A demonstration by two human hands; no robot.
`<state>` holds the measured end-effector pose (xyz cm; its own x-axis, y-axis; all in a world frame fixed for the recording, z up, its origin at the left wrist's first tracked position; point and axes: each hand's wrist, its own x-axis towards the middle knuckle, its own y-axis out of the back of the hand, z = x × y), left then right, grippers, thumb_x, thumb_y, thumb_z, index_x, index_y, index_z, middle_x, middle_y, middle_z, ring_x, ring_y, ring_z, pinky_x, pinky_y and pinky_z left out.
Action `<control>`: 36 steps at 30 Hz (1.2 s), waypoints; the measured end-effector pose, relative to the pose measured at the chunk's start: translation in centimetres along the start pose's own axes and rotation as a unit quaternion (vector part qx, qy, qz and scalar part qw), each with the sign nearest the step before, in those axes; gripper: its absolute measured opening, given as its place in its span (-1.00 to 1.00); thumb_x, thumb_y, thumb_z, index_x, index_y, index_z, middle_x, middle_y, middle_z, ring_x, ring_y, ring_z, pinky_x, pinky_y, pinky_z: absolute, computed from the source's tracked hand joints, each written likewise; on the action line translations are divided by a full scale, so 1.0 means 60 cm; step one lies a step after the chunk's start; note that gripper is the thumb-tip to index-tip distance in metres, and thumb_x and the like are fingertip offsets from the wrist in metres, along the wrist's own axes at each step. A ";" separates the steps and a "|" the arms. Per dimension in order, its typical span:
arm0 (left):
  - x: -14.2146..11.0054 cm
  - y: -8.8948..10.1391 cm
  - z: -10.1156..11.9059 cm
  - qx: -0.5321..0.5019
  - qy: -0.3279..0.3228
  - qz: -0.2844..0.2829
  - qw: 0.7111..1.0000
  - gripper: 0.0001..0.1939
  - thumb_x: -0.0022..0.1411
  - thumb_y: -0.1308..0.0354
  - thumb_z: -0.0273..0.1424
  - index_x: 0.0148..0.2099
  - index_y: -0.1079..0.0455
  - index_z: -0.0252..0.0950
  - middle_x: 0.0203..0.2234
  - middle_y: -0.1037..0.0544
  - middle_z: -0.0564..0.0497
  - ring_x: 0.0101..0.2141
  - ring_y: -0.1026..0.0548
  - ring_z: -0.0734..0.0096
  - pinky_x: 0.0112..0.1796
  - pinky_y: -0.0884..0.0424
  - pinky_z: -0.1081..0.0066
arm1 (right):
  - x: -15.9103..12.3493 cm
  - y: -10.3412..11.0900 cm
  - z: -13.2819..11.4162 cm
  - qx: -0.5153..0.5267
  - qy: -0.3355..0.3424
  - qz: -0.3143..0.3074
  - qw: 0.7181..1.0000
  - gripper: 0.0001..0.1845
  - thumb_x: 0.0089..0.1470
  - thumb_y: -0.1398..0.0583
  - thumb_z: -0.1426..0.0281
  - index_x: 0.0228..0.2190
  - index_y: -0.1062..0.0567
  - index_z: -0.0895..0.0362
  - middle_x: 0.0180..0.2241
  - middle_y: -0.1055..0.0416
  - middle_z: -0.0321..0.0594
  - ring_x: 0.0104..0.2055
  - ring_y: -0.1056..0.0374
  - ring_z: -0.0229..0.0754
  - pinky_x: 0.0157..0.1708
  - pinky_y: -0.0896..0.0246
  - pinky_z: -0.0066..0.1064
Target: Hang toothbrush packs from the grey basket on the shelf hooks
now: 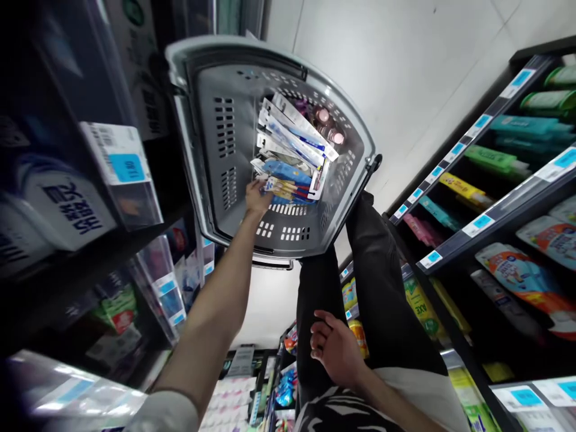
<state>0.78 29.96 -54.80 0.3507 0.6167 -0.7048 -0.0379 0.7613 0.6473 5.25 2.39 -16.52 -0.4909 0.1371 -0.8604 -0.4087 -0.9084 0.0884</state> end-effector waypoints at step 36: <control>-0.781 0.396 0.243 -0.082 -0.004 0.234 0.969 -0.72 0.25 0.05 -0.61 -0.39 -0.39 -0.22 -0.24 -0.44 -0.12 -0.22 -0.51 0.22 -0.10 -0.48 0.22 | -0.876 -0.147 0.206 -0.567 0.750 -0.328 -0.094 -0.80 0.20 -0.22 0.49 -0.44 -0.37 0.05 -0.61 -0.20 -0.43 -0.60 -0.07 -0.31 -0.58 0.02 -0.40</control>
<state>-2.89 16.19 -2.15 0.2662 0.9006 -0.3436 -0.3415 0.4214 0.8401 25.14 8.06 34.12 0.0945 0.8728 0.4788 0.6858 -0.4057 0.6042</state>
